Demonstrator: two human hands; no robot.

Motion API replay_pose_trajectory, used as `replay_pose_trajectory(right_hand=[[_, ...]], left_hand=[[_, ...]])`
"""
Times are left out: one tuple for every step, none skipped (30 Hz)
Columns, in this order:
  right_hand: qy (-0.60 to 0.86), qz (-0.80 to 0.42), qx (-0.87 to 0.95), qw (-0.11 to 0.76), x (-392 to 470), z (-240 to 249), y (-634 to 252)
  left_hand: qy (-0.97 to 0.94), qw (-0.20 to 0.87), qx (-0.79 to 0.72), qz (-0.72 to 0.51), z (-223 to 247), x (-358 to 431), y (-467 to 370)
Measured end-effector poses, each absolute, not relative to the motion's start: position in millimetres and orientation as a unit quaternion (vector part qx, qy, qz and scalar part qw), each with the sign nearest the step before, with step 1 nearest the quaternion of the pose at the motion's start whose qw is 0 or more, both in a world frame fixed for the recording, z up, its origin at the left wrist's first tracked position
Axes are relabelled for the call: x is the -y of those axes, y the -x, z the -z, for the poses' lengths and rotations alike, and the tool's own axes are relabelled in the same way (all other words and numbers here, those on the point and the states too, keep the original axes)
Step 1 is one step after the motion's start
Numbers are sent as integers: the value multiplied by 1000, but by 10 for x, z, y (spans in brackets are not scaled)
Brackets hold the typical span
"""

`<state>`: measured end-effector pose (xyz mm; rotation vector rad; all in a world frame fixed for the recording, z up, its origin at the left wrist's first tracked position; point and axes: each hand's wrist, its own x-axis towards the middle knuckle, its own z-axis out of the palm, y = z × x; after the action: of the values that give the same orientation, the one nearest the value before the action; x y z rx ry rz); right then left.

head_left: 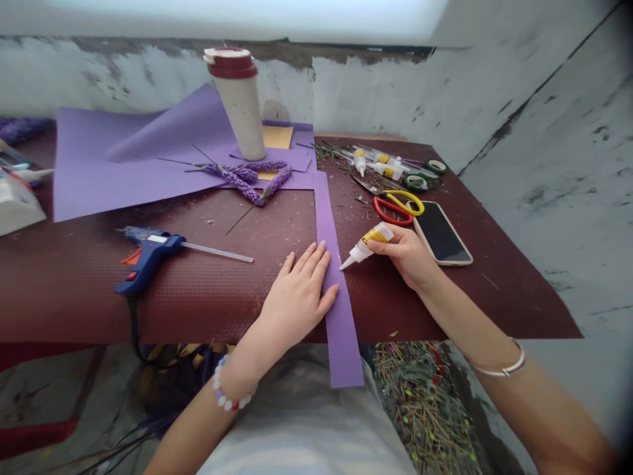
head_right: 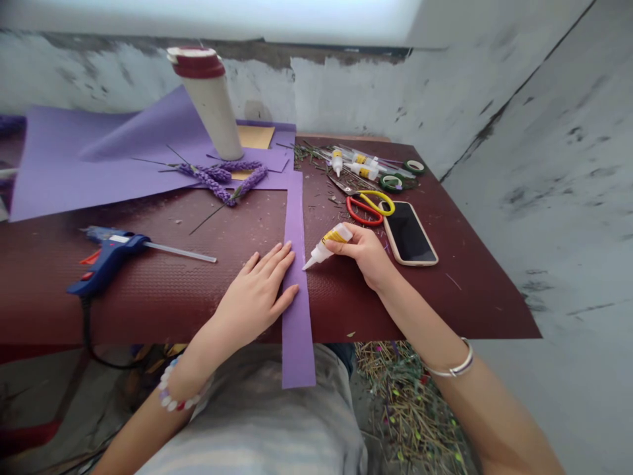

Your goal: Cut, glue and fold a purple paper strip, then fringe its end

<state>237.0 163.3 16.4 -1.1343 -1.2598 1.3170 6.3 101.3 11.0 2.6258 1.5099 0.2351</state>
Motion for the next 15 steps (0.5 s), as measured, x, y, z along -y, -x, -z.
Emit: replay_pose_trajectory(right_hand=[[463,-539,512,482,-1633,-163,-2370],[463,-538,505,492,-1634,-163,-2367],[464,-536,493,505,-1635,-164,-2362],[465,-534,480,517,-1637,-166,-2354],[467,-533,470,526,-1640,-167,-2345],[470,-533,462,531,-1643,-167,-2337],[472,-531,459,533,-1645,-166,-2330],[474,-529,460,533,-1647,-164,-2326],[476,-526,464,530,-1648,-160,-2323],[477,-523,471,527,-1649,-156,-2323],[478,-520,478,523,-1649,-153,-2324],[478,-518,485,518,-1649,-150,-2326],[477,-517,491,514,-1648,-148,-2329],[476,-518,496,509,-1647,-148,-2331],[475,-520,500,504,-1645,-151,-2332]], left_hand=[[-863,52,-496,-78,-111,-1010,-63],[-863,52,-496,-79,-112,-1008,-63],[-863,52,-496,-79,-114,-1005,-63],[-863,52,-496,-79,-116,-1002,-63],[-863,52,-497,-79,-117,-1000,-63],[-863,52,-497,-78,-118,-1000,-64],[-863,52,-497,-78,-119,-1000,-64],[-863,52,-497,-78,-119,-1001,-65],[-863,51,-497,-77,-119,-1002,-65],[-863,51,-497,-77,-119,-1005,-65],[-863,51,-497,-76,-118,-1008,-66],[-863,51,-497,-76,-117,-1011,-66],[-863,51,-498,-76,-116,-1014,-66],[-863,51,-498,-76,-114,-1018,-66],[-863,50,-497,-77,-113,-1021,-66]])
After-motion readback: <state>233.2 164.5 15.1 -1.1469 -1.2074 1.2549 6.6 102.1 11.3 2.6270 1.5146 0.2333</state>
